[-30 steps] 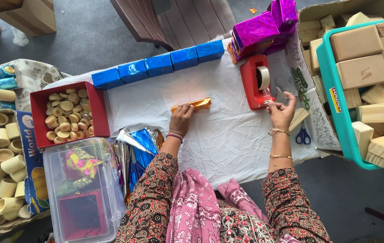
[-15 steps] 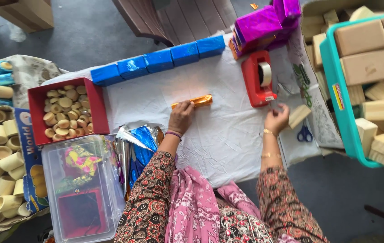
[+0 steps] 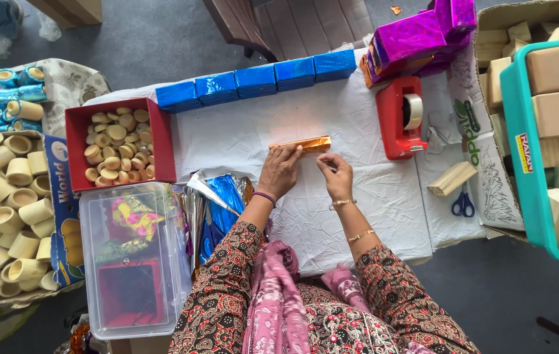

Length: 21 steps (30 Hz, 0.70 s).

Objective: The person wipes a small wooden box with a cloth, then wraps it in a sheet of orange metallic foil. They fold the foil around the box and secure it with clear tape from a dispenser.

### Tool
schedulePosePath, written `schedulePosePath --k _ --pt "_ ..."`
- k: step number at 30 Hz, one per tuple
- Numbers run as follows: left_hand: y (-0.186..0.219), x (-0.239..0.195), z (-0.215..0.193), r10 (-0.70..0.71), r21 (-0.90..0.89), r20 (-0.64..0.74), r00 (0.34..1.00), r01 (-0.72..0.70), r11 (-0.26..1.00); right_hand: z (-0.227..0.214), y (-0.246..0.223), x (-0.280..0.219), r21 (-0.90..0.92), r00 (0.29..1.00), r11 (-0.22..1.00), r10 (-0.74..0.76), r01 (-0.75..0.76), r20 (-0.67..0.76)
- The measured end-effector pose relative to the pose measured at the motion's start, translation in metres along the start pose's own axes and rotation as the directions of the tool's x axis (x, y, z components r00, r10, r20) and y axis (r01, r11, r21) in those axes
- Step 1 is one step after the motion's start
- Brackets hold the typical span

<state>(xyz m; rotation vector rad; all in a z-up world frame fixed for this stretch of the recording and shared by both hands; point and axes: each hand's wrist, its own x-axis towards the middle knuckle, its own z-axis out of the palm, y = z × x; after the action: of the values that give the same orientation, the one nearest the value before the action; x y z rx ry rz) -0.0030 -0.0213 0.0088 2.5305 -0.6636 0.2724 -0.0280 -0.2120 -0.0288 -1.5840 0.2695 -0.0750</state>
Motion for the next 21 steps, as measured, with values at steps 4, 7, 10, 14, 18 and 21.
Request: schedulePosePath --k 4,7,10,14,18,21 --pt "0.004 0.000 -0.002 -0.031 0.023 0.020 0.999 0.030 0.999 0.020 0.021 0.023 0.170 0.998 0.984 0.044 -0.050 0.035" --pt "0.003 0.000 0.000 -0.037 0.021 0.019 0.999 0.036 0.999 0.023 0.029 0.034 0.136 0.999 0.990 0.034 -0.036 0.014" --pt "0.003 0.001 0.000 -0.045 0.020 0.008 0.999 0.045 0.999 0.016 0.028 0.035 -0.155 0.969 0.961 -0.240 0.229 -0.058" --pt "0.003 -0.001 0.004 -0.048 -0.002 -0.004 0.999 0.048 0.999 0.012 0.018 0.035 0.146 0.998 0.987 0.062 -0.065 0.025" --pt "0.001 -0.002 0.011 -0.043 -0.001 -0.015 0.999 0.043 0.999 0.015 0.030 0.040 0.181 0.994 0.978 0.107 -0.101 -0.024" --pt "0.002 -0.002 0.010 -0.039 0.011 -0.024 0.999 0.039 0.999 0.026 0.004 0.035 0.201 0.988 0.972 0.135 -0.118 -0.070"
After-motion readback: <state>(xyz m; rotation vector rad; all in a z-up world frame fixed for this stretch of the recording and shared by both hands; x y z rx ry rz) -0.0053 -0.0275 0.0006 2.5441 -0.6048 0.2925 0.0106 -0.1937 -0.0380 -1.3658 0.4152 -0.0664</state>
